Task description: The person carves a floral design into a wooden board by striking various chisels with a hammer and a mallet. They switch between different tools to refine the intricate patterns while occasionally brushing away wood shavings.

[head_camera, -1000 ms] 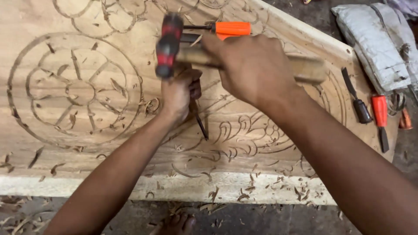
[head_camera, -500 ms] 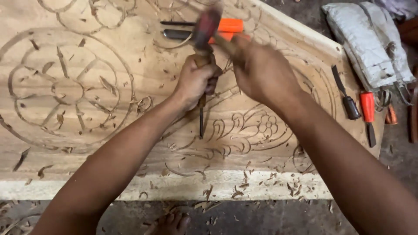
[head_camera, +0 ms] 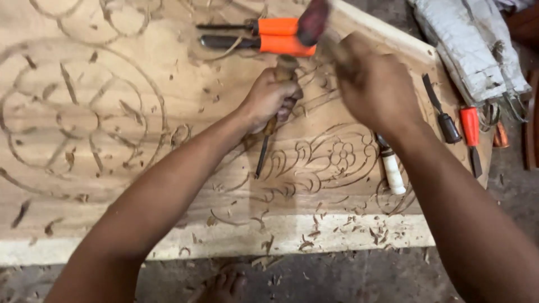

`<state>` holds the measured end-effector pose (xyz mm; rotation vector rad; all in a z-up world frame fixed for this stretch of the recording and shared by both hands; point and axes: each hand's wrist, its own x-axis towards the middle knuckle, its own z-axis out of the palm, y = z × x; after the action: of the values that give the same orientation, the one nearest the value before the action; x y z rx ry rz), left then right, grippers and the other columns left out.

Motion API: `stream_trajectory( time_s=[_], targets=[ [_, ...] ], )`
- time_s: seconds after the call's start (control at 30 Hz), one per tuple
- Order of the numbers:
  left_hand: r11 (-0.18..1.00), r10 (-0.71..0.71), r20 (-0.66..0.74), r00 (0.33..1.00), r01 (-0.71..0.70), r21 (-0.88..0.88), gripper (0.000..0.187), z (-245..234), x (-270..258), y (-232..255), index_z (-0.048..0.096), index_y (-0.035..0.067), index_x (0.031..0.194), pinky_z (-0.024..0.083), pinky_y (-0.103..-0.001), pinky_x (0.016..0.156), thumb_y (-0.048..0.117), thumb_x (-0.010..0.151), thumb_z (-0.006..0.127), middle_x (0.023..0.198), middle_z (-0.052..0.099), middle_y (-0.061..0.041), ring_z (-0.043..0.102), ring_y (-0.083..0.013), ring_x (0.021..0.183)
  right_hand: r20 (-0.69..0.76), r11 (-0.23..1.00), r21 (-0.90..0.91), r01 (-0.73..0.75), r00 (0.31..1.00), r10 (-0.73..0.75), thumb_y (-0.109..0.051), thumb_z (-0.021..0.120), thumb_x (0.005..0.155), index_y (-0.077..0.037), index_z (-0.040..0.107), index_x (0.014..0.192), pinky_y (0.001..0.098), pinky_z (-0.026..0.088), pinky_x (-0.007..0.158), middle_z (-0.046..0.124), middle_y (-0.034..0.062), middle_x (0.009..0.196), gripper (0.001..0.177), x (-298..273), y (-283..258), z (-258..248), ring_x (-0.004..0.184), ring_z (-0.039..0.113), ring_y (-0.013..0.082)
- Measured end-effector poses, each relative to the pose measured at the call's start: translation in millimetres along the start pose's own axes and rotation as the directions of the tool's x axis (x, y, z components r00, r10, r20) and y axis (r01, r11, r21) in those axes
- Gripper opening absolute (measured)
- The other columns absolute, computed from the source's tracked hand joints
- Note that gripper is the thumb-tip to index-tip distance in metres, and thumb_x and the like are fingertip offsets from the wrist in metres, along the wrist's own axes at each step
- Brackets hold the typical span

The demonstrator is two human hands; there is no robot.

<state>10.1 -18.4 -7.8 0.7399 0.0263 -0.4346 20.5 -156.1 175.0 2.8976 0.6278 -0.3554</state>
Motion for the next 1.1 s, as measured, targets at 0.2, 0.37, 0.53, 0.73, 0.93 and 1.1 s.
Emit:
stream_trajectory(
  time_s=[0.2,0.37,0.53,0.73,0.93,1.1],
  targets=[
    [0.993,-0.079,0.058,0.995,0.074,0.089,0.017,10.1,6.0,-4.1,0.051,0.007,0.075,0.031,-0.026,0.039,0.004,0.088,0.061,0.058,0.044,0.002,0.039,-0.0077,0.043,0.11,0.967,0.243,-0.079,0.992,0.054,-0.012,0.054,0.1,-0.01,0.057,0.102,0.0355,0.053,0.047,0.062,0.0085,0.072,0.004,-8.8,7.2,13.0,0.055,0.06,0.0147],
    [0.988,-0.14,0.135,0.981,0.129,0.088,0.017,16.0,16.0,-14.3,0.053,0.007,0.074,0.03,-0.027,0.038,0.007,0.088,0.061,0.058,0.045,0.003,0.039,-0.007,0.043,0.081,0.955,0.156,-0.251,0.967,0.241,-0.015,0.053,0.105,-0.013,0.054,0.112,0.0373,0.052,0.052,0.062,0.0082,0.078,0.007,-20.4,18.0,14.9,0.06,0.06,0.0169],
    [0.975,-0.149,0.14,0.979,0.122,0.188,0.019,27.3,19.1,-18.5,0.054,0.006,0.069,0.03,-0.028,0.036,0.007,0.086,0.062,0.055,0.048,0.001,0.04,-0.0084,0.041,-0.118,0.815,0.572,-0.095,0.974,0.196,-0.009,0.056,0.107,-0.002,0.051,0.098,0.0348,0.054,0.054,0.055,0.0173,0.085,0.012,-28.6,37.6,37.1,0.069,0.054,0.0177],
    [0.97,-0.201,0.183,0.962,0.169,0.174,0.019,32.1,18.9,-22.8,0.056,0.004,0.069,0.029,-0.027,0.039,0.005,0.087,0.062,0.056,0.045,0.004,0.038,-0.0062,0.043,-0.131,0.913,0.328,-0.243,0.946,0.298,-0.016,0.062,0.104,-0.008,0.055,0.108,0.0355,0.045,0.054,0.063,0.0111,0.08,0.012,-45.3,37.4,44.0,0.062,0.061,0.019],
    [0.946,-0.283,0.231,0.931,0.231,0.226,0.023,36.8,30.3,-30.9,0.053,0.004,0.066,0.029,-0.028,0.038,0.008,0.087,0.062,0.053,0.044,0.003,0.037,-0.0074,0.04,0.237,0.872,0.248,-0.421,0.899,0.367,-0.015,0.06,0.102,-0.011,0.056,0.103,0.0388,0.051,0.056,0.063,0.01,0.072,0.006,-58.7,46.4,43.9,0.061,0.062,0.0183],
    [0.929,-0.328,0.271,0.905,0.256,0.268,0.017,50.8,28.0,-34.6,0.055,0.005,0.068,0.03,-0.029,0.036,0.005,0.084,0.063,0.053,0.046,0.002,0.039,-0.008,0.04,-0.147,0.547,0.822,-0.158,0.869,0.472,-0.013,0.062,0.105,-0.006,0.048,0.11,0.0408,0.041,0.053,0.055,0.0087,0.081,0.017,-70.9,39.1,51.9,0.061,0.05,0.0201]
  ],
)
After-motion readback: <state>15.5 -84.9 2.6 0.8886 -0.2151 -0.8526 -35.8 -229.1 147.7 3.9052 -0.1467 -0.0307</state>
